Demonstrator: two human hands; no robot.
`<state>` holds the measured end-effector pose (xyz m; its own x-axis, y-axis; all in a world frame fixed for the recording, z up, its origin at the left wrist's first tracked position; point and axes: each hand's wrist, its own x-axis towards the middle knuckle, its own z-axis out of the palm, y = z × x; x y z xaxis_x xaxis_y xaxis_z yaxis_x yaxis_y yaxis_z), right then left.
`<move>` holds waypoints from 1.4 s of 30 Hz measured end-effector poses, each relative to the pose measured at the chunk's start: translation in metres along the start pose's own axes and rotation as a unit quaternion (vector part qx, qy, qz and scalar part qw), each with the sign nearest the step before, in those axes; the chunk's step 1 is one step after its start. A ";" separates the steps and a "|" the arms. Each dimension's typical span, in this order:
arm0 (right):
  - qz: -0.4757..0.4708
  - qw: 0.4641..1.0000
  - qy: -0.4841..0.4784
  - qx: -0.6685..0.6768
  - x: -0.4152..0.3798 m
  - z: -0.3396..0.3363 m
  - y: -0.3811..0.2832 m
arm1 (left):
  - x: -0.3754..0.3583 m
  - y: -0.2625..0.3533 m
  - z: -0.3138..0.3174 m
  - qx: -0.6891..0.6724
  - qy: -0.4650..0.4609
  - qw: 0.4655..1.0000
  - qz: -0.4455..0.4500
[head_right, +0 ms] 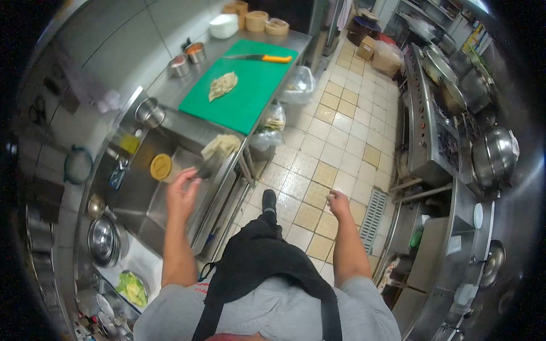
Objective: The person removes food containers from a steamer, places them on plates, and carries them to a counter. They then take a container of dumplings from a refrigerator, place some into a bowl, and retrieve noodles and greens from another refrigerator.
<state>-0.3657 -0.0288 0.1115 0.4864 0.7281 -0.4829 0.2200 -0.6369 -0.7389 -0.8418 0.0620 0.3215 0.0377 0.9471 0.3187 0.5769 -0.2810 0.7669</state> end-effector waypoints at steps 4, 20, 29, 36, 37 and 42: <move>-0.079 0.993 -0.051 -0.064 0.047 -0.005 -0.055 | 0.095 -0.048 0.118 0.127 -0.032 0.991 0.035; 0.137 0.912 -0.169 -0.347 0.065 -0.180 0.255 | 0.379 0.046 0.351 -0.084 -0.050 0.991 0.095; 0.140 0.989 0.044 0.013 0.455 -0.298 -0.034 | 0.671 0.172 0.528 -0.285 -0.005 0.956 0.076; -0.085 0.989 0.067 0.102 0.539 -0.351 -0.270 | 0.841 0.217 0.632 -0.108 0.192 0.975 0.031; -0.080 0.990 0.064 0.100 0.541 -0.360 -0.256 | 0.844 0.221 0.647 -0.096 0.242 0.965 0.015; 0.082 0.974 0.089 0.192 0.564 -0.396 -0.208 | 0.830 0.240 0.671 -0.053 0.263 0.963 -0.020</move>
<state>0.1979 0.4142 0.1788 0.6347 0.5474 -0.5454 -0.1896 -0.5739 -0.7967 -0.1247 0.8848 0.3963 -0.4170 0.7563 0.5041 0.4823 -0.2859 0.8280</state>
